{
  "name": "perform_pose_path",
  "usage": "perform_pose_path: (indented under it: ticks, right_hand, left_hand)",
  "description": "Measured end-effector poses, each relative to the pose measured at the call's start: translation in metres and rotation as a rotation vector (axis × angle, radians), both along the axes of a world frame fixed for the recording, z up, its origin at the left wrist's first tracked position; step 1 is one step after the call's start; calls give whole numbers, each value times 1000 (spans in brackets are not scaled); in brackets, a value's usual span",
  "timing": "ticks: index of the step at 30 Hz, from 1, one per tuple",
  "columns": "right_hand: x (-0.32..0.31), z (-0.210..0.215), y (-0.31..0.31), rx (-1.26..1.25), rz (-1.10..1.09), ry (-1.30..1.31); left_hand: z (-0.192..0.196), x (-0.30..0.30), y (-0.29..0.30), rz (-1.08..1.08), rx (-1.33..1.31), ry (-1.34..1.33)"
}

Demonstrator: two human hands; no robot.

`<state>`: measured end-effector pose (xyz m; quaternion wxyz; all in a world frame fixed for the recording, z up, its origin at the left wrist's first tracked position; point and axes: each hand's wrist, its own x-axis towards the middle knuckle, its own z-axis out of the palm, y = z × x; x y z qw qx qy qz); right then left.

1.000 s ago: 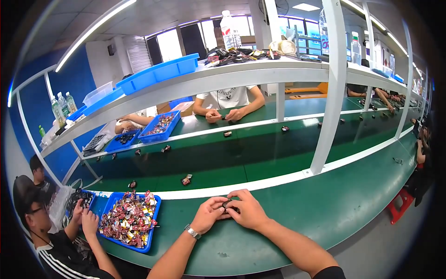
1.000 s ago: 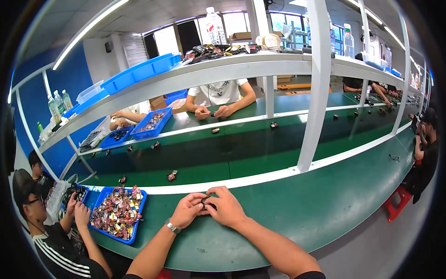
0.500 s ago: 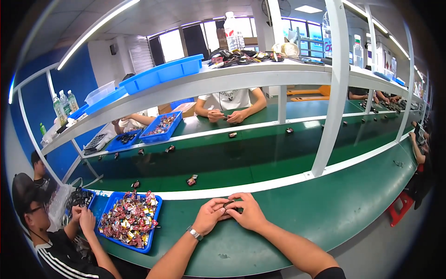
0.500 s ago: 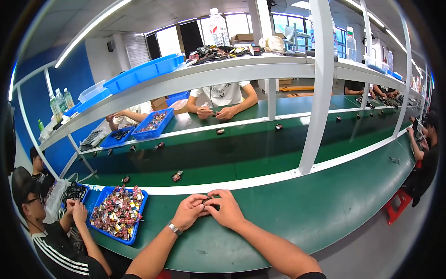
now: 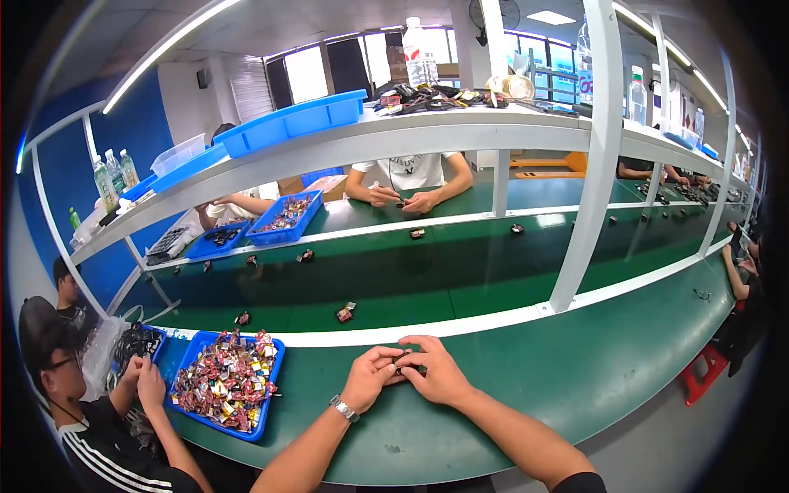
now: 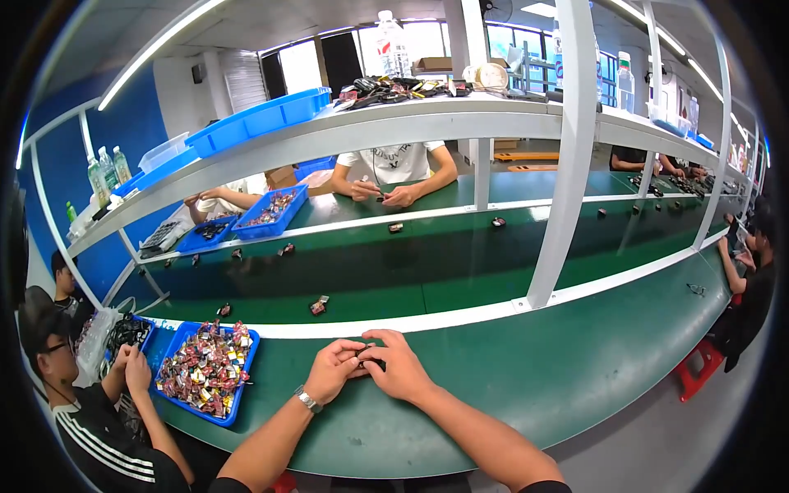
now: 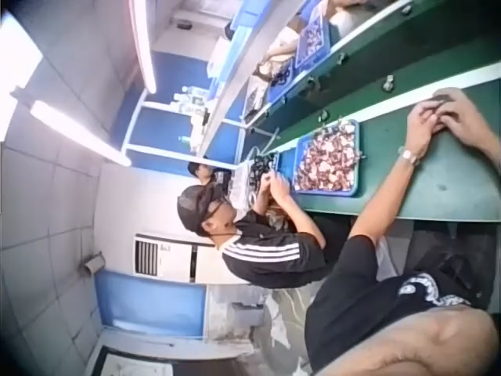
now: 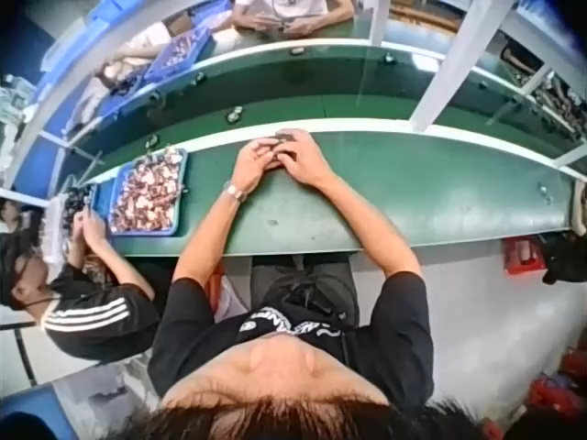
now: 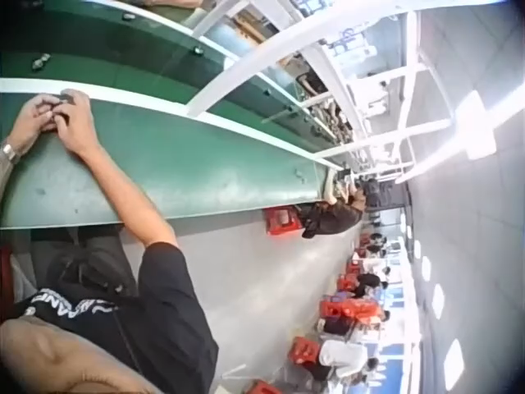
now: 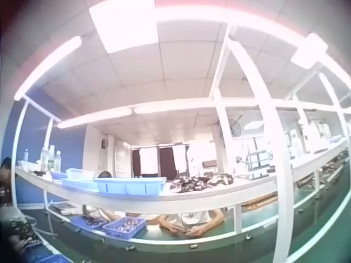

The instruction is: Assembling small electrical components or plastic parts on a production line.

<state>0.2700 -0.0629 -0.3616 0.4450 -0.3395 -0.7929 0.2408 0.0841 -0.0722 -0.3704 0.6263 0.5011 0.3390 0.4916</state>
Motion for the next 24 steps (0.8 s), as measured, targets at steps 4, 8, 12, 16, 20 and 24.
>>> perform_pose_path:
  ticks: [4,8,12,16,20,24]
  right_hand:
    - [2,2,0,12,-16,-42]
    - [5,0,2,57,-57,-60]
    - [2,1,3,104,-84,-21]
    - [-2,3,2,193,-145,-31]
    - [-2,4,-1,282,-151,-66]
    - [-5,6,-5,262,-146,-71]
  left_hand:
    - [2,0,0,29,-40,39]
    - [-2,-2,3,33,-39,44]
    - [-4,-3,6,27,-45,29]
    - [-3,-1,5,8,-72,2]
    - [0,-1,3,14,-91,2]
    - [0,-2,2,20,-107,-7]
